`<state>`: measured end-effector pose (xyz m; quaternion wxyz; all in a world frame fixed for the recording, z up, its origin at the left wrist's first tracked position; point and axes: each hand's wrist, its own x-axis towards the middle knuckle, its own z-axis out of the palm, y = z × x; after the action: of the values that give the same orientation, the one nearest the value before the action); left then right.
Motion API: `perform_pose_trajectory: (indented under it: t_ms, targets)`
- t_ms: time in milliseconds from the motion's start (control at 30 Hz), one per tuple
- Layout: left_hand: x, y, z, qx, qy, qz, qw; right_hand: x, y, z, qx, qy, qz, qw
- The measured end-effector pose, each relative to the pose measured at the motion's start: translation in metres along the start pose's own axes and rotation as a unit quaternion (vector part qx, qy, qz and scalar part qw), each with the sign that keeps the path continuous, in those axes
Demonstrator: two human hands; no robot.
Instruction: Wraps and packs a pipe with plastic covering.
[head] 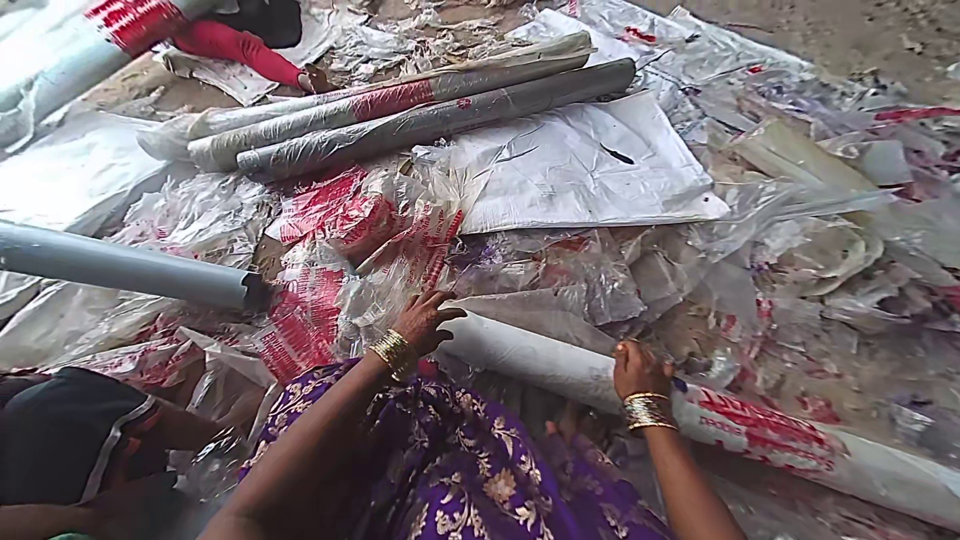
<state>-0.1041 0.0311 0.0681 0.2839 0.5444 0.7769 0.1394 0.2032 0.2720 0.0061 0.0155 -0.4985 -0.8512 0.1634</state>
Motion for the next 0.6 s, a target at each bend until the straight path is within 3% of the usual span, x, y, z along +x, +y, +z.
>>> perform_pose_trajectory:
  t_ms: [100,200,300,333,400,500,600]
  targets:
    - [-0.001,-0.018,0.006,0.038,-0.067,-0.095,0.993,-0.004,-0.001,-0.001,-0.003,-0.002,-0.002,1.000]
    - [0.001,-0.026,-0.004,0.033,0.061,-0.207,0.976,-0.004,0.002,0.000,0.000,0.009,-0.011,1.000]
    - [0.005,-0.022,-0.011,0.060,0.196,-0.206,0.957,-0.003,0.000,-0.001,0.005,0.003,-0.007,1.000]
    - [0.008,-0.017,-0.014,0.066,0.190,-0.183,0.962,-0.002,0.000,-0.001,0.004,0.004,-0.007,1.000]
    - [0.016,-0.006,-0.018,0.043,0.093,-0.148,0.984,-0.004,0.000,0.000,0.003,0.008,-0.008,1.000]
    - [0.033,0.007,-0.004,-0.009,-0.040,-0.162,0.986,-0.006,0.003,0.001,0.007,0.020,-0.010,1.000]
    - [0.045,0.010,0.014,-0.034,-0.055,-0.156,0.986,-0.008,0.006,0.007,0.012,0.062,-0.034,0.997]
